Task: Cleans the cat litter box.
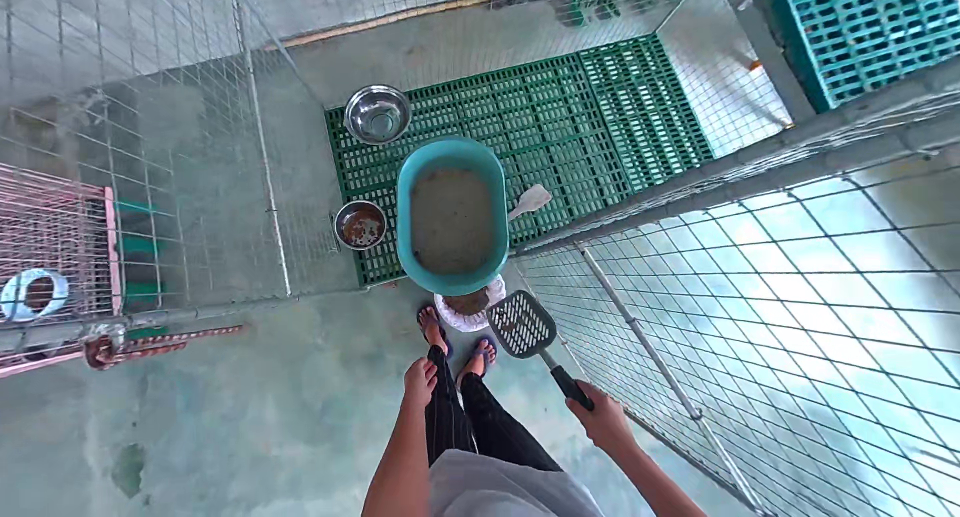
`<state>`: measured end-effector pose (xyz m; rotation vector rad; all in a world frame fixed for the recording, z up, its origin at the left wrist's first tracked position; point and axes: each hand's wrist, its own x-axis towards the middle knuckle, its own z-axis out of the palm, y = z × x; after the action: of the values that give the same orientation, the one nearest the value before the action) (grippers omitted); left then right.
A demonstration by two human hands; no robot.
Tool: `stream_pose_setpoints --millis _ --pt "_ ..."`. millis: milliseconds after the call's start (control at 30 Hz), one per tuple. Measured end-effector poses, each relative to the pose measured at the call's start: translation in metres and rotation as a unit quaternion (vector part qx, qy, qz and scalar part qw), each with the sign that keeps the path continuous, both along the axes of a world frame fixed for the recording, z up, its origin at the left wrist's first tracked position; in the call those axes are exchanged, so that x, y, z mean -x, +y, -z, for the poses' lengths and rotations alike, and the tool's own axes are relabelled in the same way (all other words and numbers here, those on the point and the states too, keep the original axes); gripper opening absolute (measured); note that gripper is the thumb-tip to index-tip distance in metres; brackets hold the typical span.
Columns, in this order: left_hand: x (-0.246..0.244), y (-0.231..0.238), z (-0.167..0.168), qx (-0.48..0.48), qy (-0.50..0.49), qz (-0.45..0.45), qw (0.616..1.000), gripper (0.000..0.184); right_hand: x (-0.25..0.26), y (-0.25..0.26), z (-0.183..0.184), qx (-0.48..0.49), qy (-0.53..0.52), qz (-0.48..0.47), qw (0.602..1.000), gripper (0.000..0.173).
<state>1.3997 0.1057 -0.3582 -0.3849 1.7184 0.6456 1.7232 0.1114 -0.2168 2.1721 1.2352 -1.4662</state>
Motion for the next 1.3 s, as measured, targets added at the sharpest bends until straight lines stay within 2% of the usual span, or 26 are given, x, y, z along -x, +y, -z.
stream_pose_setpoints --millis 167,267,333,500,633,700,767,867,1033,1167,1300 --pt "-0.002 0.052 -0.006 -0.067 -0.004 -0.04 0.997 0.042 0.032 0.04 0.045 0.06 -0.003 -0.047 0.997 0.042" --pt "0.0 0.086 -0.009 -0.093 -0.001 -0.034 0.995 0.042 0.043 0.058 0.054 0.123 -0.036 -0.047 0.991 0.037" --pt "0.002 0.11 -0.009 -0.112 -0.003 -0.035 0.993 0.043 0.04 0.052 0.039 0.118 -0.036 -0.003 0.992 0.038" --pt "0.001 0.144 -0.001 -0.128 -0.019 -0.05 0.99 0.048 0.027 0.03 -0.047 0.08 -0.037 0.082 0.993 0.042" --pt "-0.003 0.154 0.018 -0.104 -0.029 -0.026 0.994 0.053 0.055 0.059 -0.075 0.025 0.024 0.105 0.994 0.045" --pt "-0.006 0.159 0.03 -0.096 -0.043 -0.032 0.994 0.061 0.089 0.102 -0.069 0.019 0.081 0.108 0.991 0.049" --pt "-0.013 0.169 0.033 -0.074 -0.078 -0.076 0.991 0.065 0.127 0.15 -0.052 0.033 0.115 0.084 0.989 0.048" --pt "-0.024 0.189 0.028 -0.05 -0.081 -0.154 0.983 0.058 0.174 0.202 -0.019 0.062 0.122 0.07 0.988 0.041" --pt "-0.025 0.176 0.048 -0.052 -0.068 -0.169 0.982 0.058 0.2 0.212 0.003 0.114 0.112 0.133 0.978 0.031" --pt "-0.029 0.171 0.04 -0.085 -0.096 -0.197 0.972 0.051 0.207 0.221 0.02 0.098 0.075 0.084 0.989 0.037" --pt "-0.033 0.155 0.051 -0.111 -0.102 -0.187 0.971 0.042 0.213 0.236 0.031 0.063 0.08 0.067 0.993 0.04"
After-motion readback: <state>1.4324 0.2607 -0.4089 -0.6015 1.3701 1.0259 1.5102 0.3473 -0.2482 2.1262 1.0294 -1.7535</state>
